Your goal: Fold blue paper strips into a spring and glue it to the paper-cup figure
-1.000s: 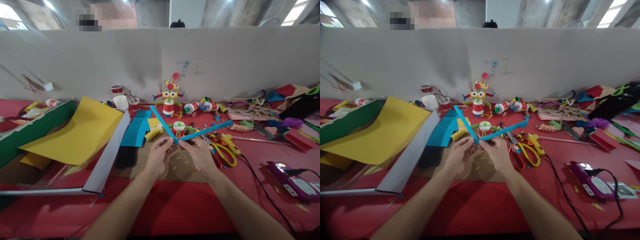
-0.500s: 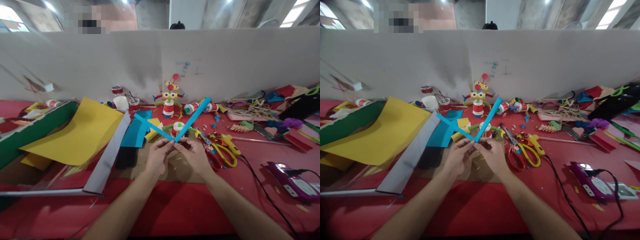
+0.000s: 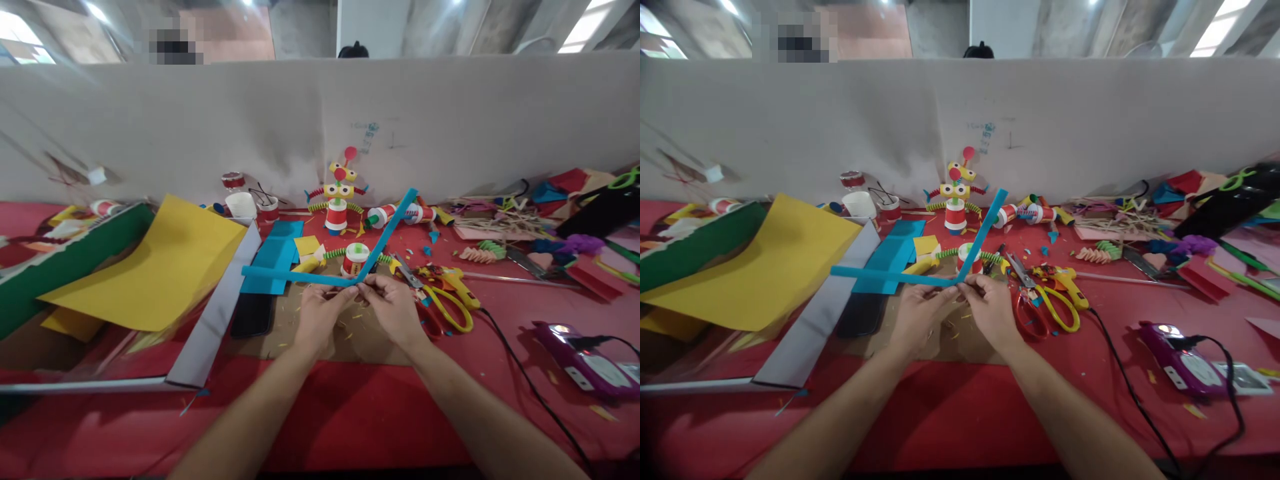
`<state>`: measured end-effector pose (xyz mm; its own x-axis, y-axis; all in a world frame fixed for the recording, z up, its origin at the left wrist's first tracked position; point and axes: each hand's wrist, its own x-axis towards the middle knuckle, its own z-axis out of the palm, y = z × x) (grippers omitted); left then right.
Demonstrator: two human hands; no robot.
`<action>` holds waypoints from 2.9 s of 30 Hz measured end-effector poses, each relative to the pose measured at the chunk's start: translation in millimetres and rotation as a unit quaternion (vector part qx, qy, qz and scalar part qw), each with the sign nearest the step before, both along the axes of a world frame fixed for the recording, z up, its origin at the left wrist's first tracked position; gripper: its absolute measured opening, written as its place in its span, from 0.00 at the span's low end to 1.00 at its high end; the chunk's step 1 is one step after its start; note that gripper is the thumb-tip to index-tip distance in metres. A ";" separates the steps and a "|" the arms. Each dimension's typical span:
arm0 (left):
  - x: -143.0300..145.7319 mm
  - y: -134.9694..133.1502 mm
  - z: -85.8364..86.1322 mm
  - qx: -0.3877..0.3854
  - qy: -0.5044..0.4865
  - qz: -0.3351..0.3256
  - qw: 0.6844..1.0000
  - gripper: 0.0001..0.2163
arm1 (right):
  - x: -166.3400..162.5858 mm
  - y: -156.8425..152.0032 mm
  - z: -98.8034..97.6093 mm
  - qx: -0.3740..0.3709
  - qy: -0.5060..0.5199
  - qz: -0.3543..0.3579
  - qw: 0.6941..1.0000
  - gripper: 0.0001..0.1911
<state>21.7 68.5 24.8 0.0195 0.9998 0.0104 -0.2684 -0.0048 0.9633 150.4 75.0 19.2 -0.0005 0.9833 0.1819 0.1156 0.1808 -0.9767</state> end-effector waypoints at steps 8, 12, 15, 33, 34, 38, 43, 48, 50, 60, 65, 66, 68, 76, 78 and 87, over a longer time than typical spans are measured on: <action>1.4 -1.6 4.6 0.022 -0.064 -0.013 0.998 0.04 | -2.0 -4.5 3.7 0.006 0.015 0.010 1.000 0.07; -0.8 1.9 4.6 -0.072 -0.155 -0.016 0.985 0.03 | -4.4 -7.0 5.4 0.000 -0.013 0.005 1.000 0.07; -2.7 4.7 3.9 -0.150 -0.222 -0.006 0.963 0.03 | -5.7 -7.4 2.1 0.028 -0.029 -0.003 0.999 0.07; -1.2 0.3 8.2 -0.198 -0.252 -0.033 0.947 0.06 | -3.3 -10.4 1.4 0.215 -0.112 -0.058 0.969 0.07; -1.0 -0.3 8.4 -0.195 -0.249 -0.028 0.948 0.06 | -3.4 -10.8 1.0 0.213 -0.107 -0.057 0.970 0.06; -0.9 -1.9 8.4 -0.194 -0.257 -0.034 0.946 0.06 | -3.8 -11.8 -1.1 0.193 -0.084 -0.062 0.976 0.07; -0.1 -1.7 8.0 -0.164 -0.226 -0.022 0.960 0.04 | -4.8 -9.3 -2.8 0.156 -0.036 -0.065 0.985 0.06; -0.2 0.2 6.1 -0.138 -0.212 0.001 0.967 0.06 | -7.1 -6.5 -4.9 0.113 0.012 -0.043 0.993 0.07; -0.5 1.1 4.5 -0.127 -0.201 0.005 0.971 0.05 | -8.5 -7.0 -4.2 0.079 0.047 -0.026 0.995 0.08; 4.8 -2.0 -0.5 -0.057 -0.138 0.032 0.988 0.07 | -11.5 -7.6 -1.3 -0.011 0.131 -0.025 0.991 0.10; 3.8 -2.2 0.4 0.000 -0.093 0.062 0.994 0.04 | -10.7 -5.7 -4.4 -0.029 0.151 -0.015 0.988 0.10; 3.7 -2.4 0.5 0.005 -0.089 0.064 0.994 0.04 | -10.8 -5.9 -4.6 -0.029 0.154 -0.014 0.988 0.10; 3.9 -3.2 0.8 0.012 -0.087 0.064 0.994 0.04 | -10.9 -6.7 -4.7 -0.022 0.157 -0.013 0.987 0.09; 1.5 -1.2 0.5 0.005 -0.085 0.020 0.996 0.04 | -8.4 -5.8 -2.7 -0.001 0.158 -0.032 0.987 0.07; -0.2 0.9 1.0 -0.008 -0.096 -0.006 0.995 0.05 | -7.1 -3.8 -1.8 -0.016 0.181 -0.038 0.983 0.07; -2.5 5.3 -0.7 -0.116 -0.185 -0.010 0.976 0.06 | -10.6 -3.8 -0.7 -0.049 0.211 -0.019 0.976 0.08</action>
<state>19.1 73.8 24.1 0.0776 0.9753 -0.2068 -0.5961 0.2117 0.7745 139.8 71.2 18.6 0.0918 0.9938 0.0629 -0.2954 0.0875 -0.9514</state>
